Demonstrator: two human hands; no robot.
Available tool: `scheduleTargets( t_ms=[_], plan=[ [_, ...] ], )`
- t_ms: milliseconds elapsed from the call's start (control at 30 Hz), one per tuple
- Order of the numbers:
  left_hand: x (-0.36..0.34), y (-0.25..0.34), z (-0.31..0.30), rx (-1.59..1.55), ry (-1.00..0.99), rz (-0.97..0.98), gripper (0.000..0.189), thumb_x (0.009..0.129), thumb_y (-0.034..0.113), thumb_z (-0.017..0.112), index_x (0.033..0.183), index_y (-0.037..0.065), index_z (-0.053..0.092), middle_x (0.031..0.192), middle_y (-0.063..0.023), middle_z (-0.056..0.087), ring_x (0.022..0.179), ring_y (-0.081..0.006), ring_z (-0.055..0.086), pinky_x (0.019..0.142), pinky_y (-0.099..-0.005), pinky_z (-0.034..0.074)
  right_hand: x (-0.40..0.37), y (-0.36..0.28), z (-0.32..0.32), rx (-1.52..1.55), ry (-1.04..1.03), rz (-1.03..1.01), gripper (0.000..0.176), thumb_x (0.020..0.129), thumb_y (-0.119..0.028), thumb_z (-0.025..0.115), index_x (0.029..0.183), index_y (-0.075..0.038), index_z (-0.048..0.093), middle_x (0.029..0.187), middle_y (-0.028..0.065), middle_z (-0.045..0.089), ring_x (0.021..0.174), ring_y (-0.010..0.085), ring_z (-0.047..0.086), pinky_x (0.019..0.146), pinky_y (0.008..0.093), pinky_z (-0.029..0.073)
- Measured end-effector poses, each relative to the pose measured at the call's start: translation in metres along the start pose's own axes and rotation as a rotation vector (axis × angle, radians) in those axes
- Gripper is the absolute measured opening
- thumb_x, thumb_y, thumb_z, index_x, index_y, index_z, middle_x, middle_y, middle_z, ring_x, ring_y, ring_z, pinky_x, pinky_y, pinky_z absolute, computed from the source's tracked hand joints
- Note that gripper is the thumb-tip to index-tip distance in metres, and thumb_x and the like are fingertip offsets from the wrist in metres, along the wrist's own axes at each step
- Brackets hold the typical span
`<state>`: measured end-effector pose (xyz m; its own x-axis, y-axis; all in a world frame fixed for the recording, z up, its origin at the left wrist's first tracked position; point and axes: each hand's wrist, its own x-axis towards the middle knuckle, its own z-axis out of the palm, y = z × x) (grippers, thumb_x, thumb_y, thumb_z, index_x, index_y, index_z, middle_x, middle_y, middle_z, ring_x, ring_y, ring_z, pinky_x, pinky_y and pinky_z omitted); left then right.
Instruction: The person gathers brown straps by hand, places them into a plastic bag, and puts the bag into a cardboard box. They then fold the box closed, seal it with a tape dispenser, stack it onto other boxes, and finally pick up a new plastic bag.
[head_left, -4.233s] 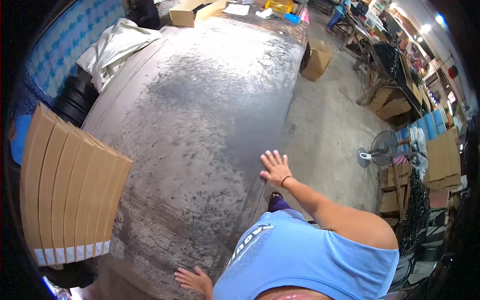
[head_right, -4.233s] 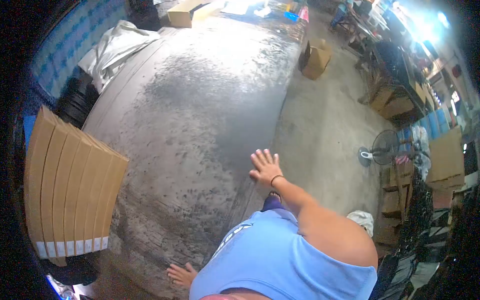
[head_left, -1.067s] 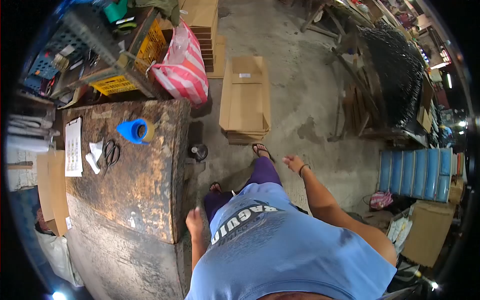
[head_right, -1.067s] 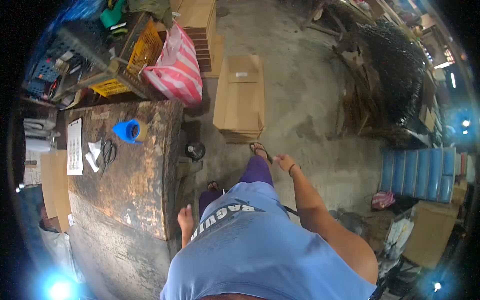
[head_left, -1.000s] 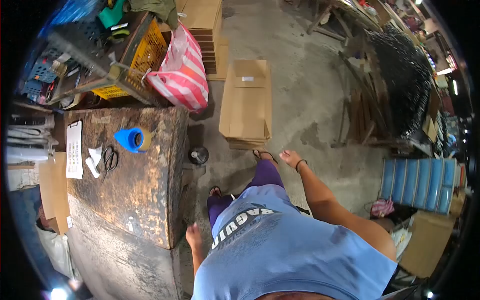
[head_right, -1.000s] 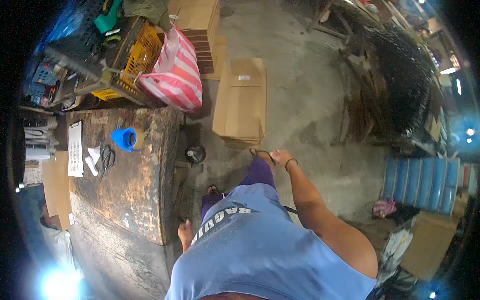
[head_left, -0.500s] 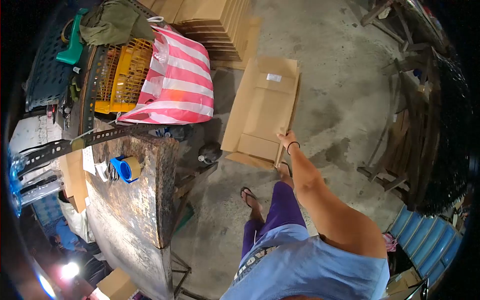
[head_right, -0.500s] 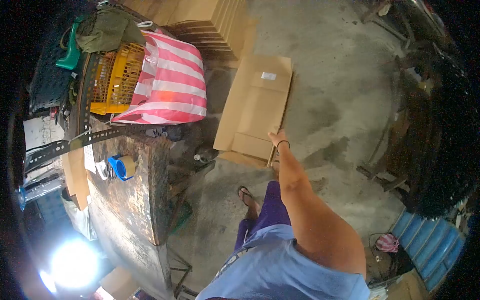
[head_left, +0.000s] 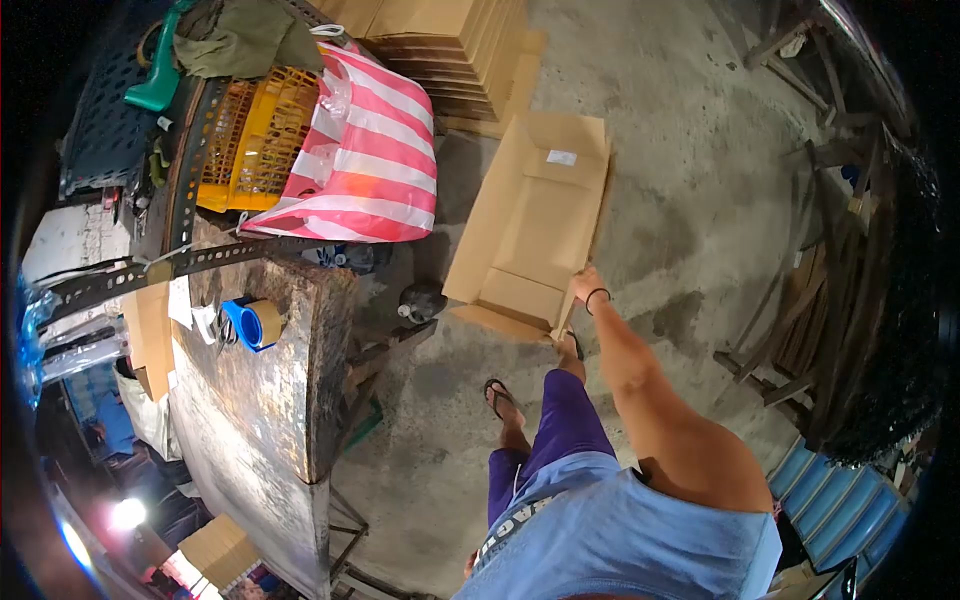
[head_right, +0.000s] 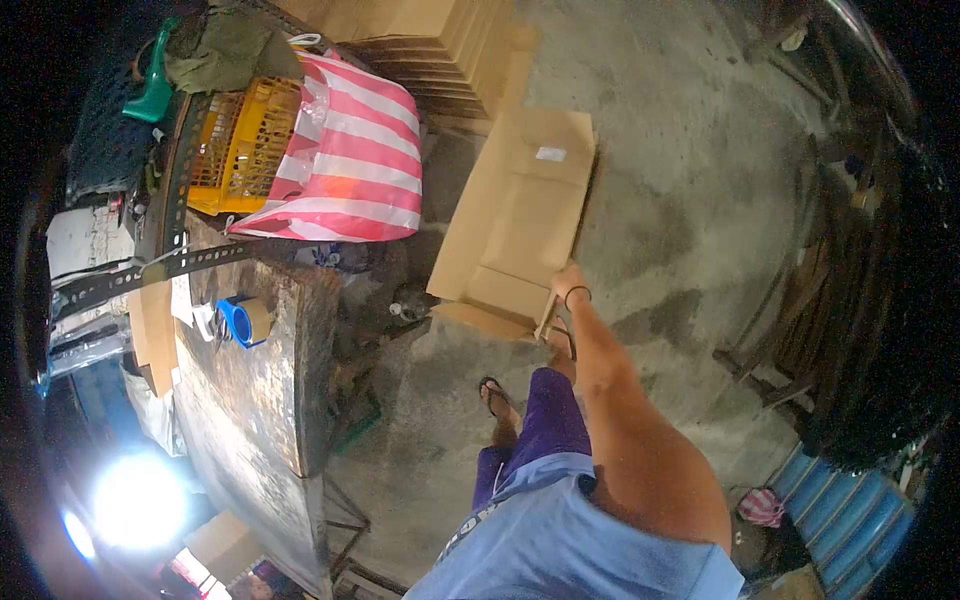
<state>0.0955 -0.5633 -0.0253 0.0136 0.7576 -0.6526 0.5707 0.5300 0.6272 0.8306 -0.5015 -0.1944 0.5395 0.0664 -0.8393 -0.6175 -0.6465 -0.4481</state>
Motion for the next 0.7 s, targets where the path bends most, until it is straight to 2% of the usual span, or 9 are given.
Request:
scheduleTargets(
  t_ms=[167, 200, 267, 333, 367, 433, 500, 567, 700],
  plan=[
    [-0.012, 0.0, 0.028, 0.148, 0.064, -0.27, 0.031, 0.088, 0.029, 0.06, 0.093, -0.002, 0.062, 0.078, -0.0035, 0.06, 0.073, -0.0104, 0.054, 0.066, -0.0262, 0.044, 0.027, 0.02, -0.024, -0.09, -0.067, -0.102, 0.028, 0.085, -0.014, 0.048, 0.101, 0.007, 0.058, 0.086, 0.0185, 0.065, 0.073, 0.0263, 0.065, 0.061, 0.0347, 0.054],
    [-0.011, 0.002, 0.036, 0.129, 0.082, -0.274, 0.031, 0.088, 0.029, 0.06, 0.093, -0.002, 0.062, 0.078, -0.0035, 0.06, 0.073, -0.0104, 0.054, 0.066, -0.0262, 0.044, 0.025, 0.018, -0.03, -0.162, -0.141, -0.12, 0.028, 0.084, -0.013, 0.048, 0.102, 0.007, 0.058, 0.086, 0.0181, 0.065, 0.069, 0.0264, 0.065, 0.059, 0.0344, 0.054],
    [-0.007, 0.008, 0.046, 0.065, 0.051, -0.254, 0.033, 0.089, 0.029, 0.058, 0.098, -0.002, 0.061, 0.078, -0.0047, 0.06, 0.072, -0.0119, 0.054, 0.065, -0.0279, 0.045, -0.002, 0.012, -0.043, -0.016, -0.053, -0.129, 0.027, 0.085, -0.016, 0.051, 0.098, 0.007, 0.059, 0.085, 0.0177, 0.065, 0.064, 0.0269, 0.065, 0.056, 0.0349, 0.054],
    [-0.015, 0.122, 0.094, 0.246, 0.067, -0.224, 0.036, 0.089, 0.032, 0.057, 0.102, -0.002, 0.061, 0.079, -0.0057, 0.061, 0.073, -0.0131, 0.054, 0.064, -0.0284, 0.045, -0.036, -0.001, -0.055, -0.004, -0.007, -0.112, 0.028, 0.085, -0.018, 0.052, 0.096, 0.006, 0.059, 0.081, 0.0153, 0.065, 0.064, 0.025, 0.065, 0.055, 0.0359, 0.053],
    [-0.011, 0.135, 0.102, 0.255, 0.048, -0.245, 0.037, 0.089, 0.032, 0.056, 0.102, -0.002, 0.061, 0.08, -0.0055, 0.061, 0.073, -0.0128, 0.054, 0.064, -0.0282, 0.044, -0.024, 0.015, -0.062, 0.068, -0.086, -0.123, 0.028, 0.085, -0.021, 0.054, 0.096, 0.005, 0.059, 0.077, 0.0132, 0.064, 0.06, 0.0221, 0.062, 0.051, 0.0353, 0.049],
    [-0.003, 0.137, 0.105, 0.258, 0.035, -0.269, 0.038, 0.088, 0.033, 0.056, 0.103, -0.002, 0.062, 0.085, -0.007, 0.062, 0.077, -0.0138, 0.056, 0.067, -0.0291, 0.045, -0.011, 0.037, -0.062, 0.138, 0.09, -0.195, 0.022, 0.085, -0.018, 0.054, 0.091, 0.004, 0.058, 0.07, 0.009, 0.059, 0.053, 0.0177, 0.053, 0.047, 0.0339, 0.042],
    [0.007, 0.131, 0.106, 0.261, 0.048, -0.256, 0.039, 0.088, 0.033, 0.057, 0.105, -0.001, 0.061, 0.092, -0.0108, 0.065, 0.086, -0.0174, 0.06, 0.075, -0.0312, 0.047, -0.026, 0.037, -0.077, 0.229, -0.07, -0.22, 0.02, 0.085, -0.017, 0.053, 0.085, 0.003, 0.056, 0.073, 0.0075, 0.058, 0.058, 0.0175, 0.053, 0.05, 0.0348, 0.042],
    [0.015, 0.128, 0.105, 0.224, 0.093, -0.242, 0.039, 0.087, 0.032, 0.057, 0.107, -0.001, 0.061, 0.096, -0.0129, 0.066, 0.091, -0.0196, 0.061, 0.08, -0.0322, 0.047, -0.052, 0.031, -0.081, 0.2, 0.036, -0.296, 0.026, 0.086, -0.017, 0.054, 0.099, 0.005, 0.054, 0.09, 0.0118, 0.058, 0.083, 0.0198, 0.055, 0.069, 0.0359, 0.046],
    [0.033, 0.107, 0.09, 0.163, 0.071, -0.165, 0.042, 0.086, 0.033, 0.059, 0.111, 0.0, 0.06, 0.107, -0.0171, 0.062, 0.1, -0.0249, 0.06, 0.086, -0.0349, 0.047, -0.128, 0.015, -0.08, 0.195, -0.057, -0.488, 0.037, 0.086, -0.016, 0.053, 0.115, 0.006, 0.047, 0.11, 0.0114, 0.055, 0.092, 0.0221, 0.054, 0.08, 0.0343, 0.044]
  ],
)
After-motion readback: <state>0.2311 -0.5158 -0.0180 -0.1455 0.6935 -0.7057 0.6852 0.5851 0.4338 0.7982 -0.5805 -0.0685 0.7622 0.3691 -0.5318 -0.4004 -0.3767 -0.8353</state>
